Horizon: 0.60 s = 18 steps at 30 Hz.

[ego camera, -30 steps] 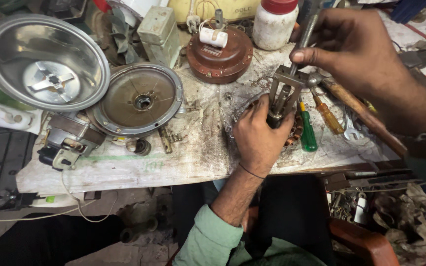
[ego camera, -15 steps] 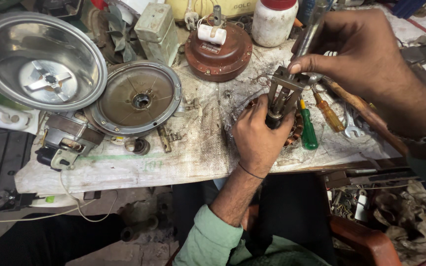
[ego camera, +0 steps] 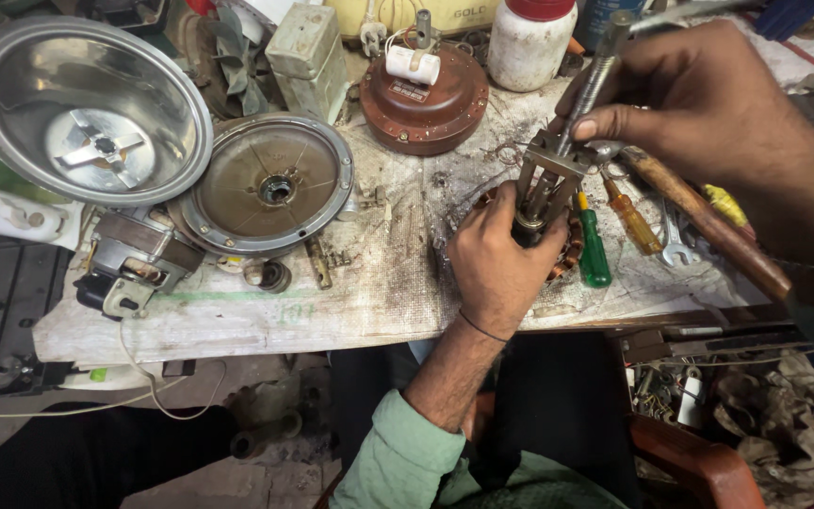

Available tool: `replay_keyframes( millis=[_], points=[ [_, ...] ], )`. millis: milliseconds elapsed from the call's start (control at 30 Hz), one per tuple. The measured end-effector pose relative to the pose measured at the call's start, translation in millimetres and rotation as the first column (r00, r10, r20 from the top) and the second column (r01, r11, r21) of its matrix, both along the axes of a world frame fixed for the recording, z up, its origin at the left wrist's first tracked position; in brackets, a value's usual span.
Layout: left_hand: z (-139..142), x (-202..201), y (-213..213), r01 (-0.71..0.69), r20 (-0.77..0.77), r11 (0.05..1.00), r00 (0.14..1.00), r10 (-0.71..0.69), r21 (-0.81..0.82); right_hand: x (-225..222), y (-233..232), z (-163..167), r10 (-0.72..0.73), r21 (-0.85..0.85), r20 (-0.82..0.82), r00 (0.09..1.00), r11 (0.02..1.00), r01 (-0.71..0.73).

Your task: The person uses a press tool to press a metal bushing into a copper-wound stator. They repeatedly position the stator, tighten the press, and tap the tool with a hammer to drive the bushing into place.

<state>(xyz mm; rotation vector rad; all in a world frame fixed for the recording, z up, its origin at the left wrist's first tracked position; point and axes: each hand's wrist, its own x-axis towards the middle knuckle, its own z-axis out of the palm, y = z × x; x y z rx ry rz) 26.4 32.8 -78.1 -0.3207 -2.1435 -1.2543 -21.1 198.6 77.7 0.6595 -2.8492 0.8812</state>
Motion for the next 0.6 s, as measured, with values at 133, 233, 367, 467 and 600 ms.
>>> replay_keyframes(
  millis=[133, 233, 367, 467, 600],
  points=[
    [-2.7, -0.2, 0.3, 0.002, -0.018, 1.000, 1.000, -0.002, -0.007, -0.6, -1.6, -2.7, 0.071, -0.089, -0.086, 0.994, 0.993, -0.078],
    [-3.7, -1.3, 0.5, 0.002, 0.021, 1.000, 1.000, -0.001, -0.029, 4.1, -3.9, -0.9, 0.055, -0.103, -0.043, 0.998, 0.993, -0.059],
    [-3.5, -1.3, 0.8, 0.011, -0.001, 1.000, 1.000, -0.011, -0.023, 10.6, -3.6, -0.5, -0.005, -0.088, 0.063, 0.998, 0.996, 0.011],
    [-1.4, 1.3, 0.7, 0.003, -0.017, 1.000, 1.000, -0.004, -0.025, 9.0, -1.0, -5.4, -0.051, -0.125, 0.109, 0.993, 0.990, 0.064],
    [4.3, 4.7, 0.6, 0.002, -0.007, 1.000, 1.000, -0.002, -0.023, 1.8, 5.7, -7.8, -0.131, -0.089, 0.149, 0.980, 0.985, 0.145]
  ],
)
